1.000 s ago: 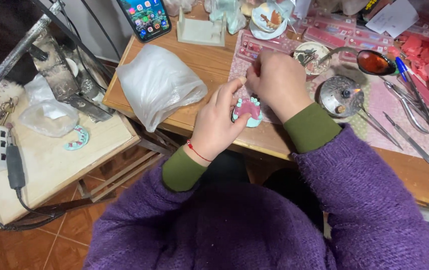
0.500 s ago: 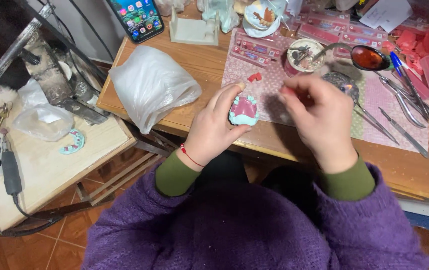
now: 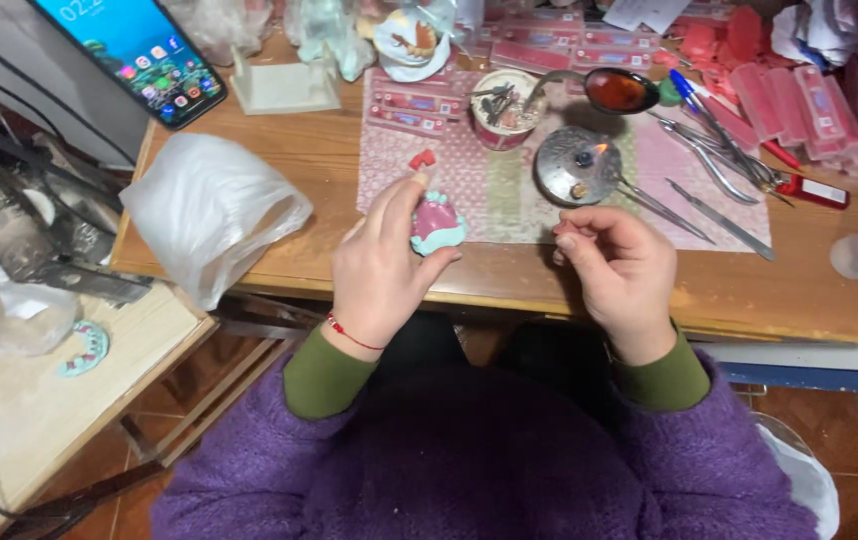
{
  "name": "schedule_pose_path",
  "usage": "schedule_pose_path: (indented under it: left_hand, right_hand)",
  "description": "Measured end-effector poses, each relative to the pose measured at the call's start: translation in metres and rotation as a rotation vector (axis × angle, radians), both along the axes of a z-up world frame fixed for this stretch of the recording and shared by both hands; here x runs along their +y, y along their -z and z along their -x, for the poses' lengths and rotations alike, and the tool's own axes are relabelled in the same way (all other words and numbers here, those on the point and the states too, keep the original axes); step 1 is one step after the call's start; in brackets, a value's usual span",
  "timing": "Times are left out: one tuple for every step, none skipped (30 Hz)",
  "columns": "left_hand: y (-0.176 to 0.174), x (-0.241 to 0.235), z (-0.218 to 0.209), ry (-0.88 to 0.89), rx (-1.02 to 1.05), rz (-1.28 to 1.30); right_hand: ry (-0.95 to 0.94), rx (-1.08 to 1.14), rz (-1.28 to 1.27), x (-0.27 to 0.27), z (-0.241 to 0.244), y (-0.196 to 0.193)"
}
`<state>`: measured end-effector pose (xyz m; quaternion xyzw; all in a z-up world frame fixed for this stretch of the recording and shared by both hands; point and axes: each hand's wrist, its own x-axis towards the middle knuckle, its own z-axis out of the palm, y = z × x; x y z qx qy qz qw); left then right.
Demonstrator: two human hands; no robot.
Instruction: Crafting and modifying a dental appliance using wax and specialized lab tools.
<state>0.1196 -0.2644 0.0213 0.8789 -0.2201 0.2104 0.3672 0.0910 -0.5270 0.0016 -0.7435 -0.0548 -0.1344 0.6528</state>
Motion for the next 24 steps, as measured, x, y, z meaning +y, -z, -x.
schedule_pose_path:
  left_hand:
    - [-0.001,-0.001,0.0,-0.005,-0.03,-0.018]
    - [-0.001,-0.001,0.0,-0.009,-0.061,-0.037]
    - [-0.006,-0.004,0.004,-0.004,-0.062,-0.038]
    - [-0.011,-0.008,0.007,0.002,-0.116,-0.063]
    - [-0.016,-0.012,0.011,0.009,-0.17,-0.088]
    - [-0.018,-0.017,0.012,0.026,-0.171,-0.088]
    - [-0.02,-0.021,0.013,0.078,-0.174,-0.095]
    - [-0.022,-0.027,0.015,0.134,-0.176,-0.1]
    - [-0.023,-0.033,0.014,0.155,-0.178,-0.099]
    - [-0.025,-0.04,0.013,0.22,-0.172,-0.089]
    - [-0.027,-0.048,0.012,0.284,-0.166,-0.08]
    - [-0.026,-0.054,0.011,0.304,-0.17,-0.078]
    - [-0.026,-0.061,0.01,0.317,-0.187,-0.07]
    - [-0.025,-0.066,0.009,0.328,-0.2,-0.063]
    - [-0.025,-0.07,0.008,0.345,-0.202,-0.061]
    - [-0.024,-0.074,0.007,0.345,-0.199,-0.057]
    - [-0.023,-0.077,0.006,0.344,-0.196,-0.053]
    - [-0.023,-0.081,0.004,0.354,-0.196,-0.052]
    - [-0.022,-0.084,0.002,0.372,-0.17,-0.039]
    - [-0.022,-0.086,0.0,0.386,-0.143,-0.028]
    - [-0.02,-0.088,0.0,0.392,-0.142,-0.027]
    - [-0.019,-0.089,-0.002,0.395,-0.118,-0.013]
    - [-0.018,-0.09,-0.003,0.398,-0.094,0.0]
    - [-0.018,-0.09,-0.004,0.397,-0.096,0.002]
  right_hand:
    - [-0.002,-0.006,-0.018,-0.001,0.001,0.001]
    - [-0.002,-0.012,-0.036,-0.002,0.002,0.003]
    - [0.004,-0.013,-0.037,-0.003,0.002,0.003]
    - [0.004,-0.019,-0.009,-0.003,0.002,0.003]
    - [0.005,-0.024,0.019,-0.004,0.003,0.003]
    - [0.022,-0.024,0.017,-0.002,0.004,0.0]
    - [-0.021,-0.027,0.089,0.0,0.005,-0.002]
    - [-0.061,-0.028,0.162,0.0,0.007,-0.005]
    - [-0.04,-0.026,0.162,0.001,0.008,0.0]
    - [-0.078,-0.012,0.157,0.001,0.008,0.005]
    - [-0.115,0.001,0.151,0.0,0.008,0.009]
    - [-0.095,-0.001,0.152,-0.001,0.009,0.012]
    - [-0.122,0.074,0.004,-0.002,0.01,0.015]
    - [-0.152,0.149,-0.147,-0.003,0.011,0.019]
    - [-0.135,0.147,-0.148,-0.006,0.012,0.019]
    - [-0.145,0.122,-0.171,-0.01,0.014,0.02]
    - [-0.156,0.098,-0.194,-0.013,0.015,0.02]
    - [-0.145,0.098,-0.194,-0.017,0.016,0.016]
    - [-0.166,0.138,-0.171,-0.021,0.018,0.012]
    - [-0.192,0.18,-0.148,-0.025,0.019,0.009]
    - [-0.186,0.181,-0.148,-0.031,0.021,0.006]
    - [-0.147,0.205,-0.01,-0.037,0.022,0.002]
    - [-0.108,0.228,0.127,-0.042,0.023,-0.002]
    - [-0.109,0.227,0.13,-0.051,0.024,-0.006]
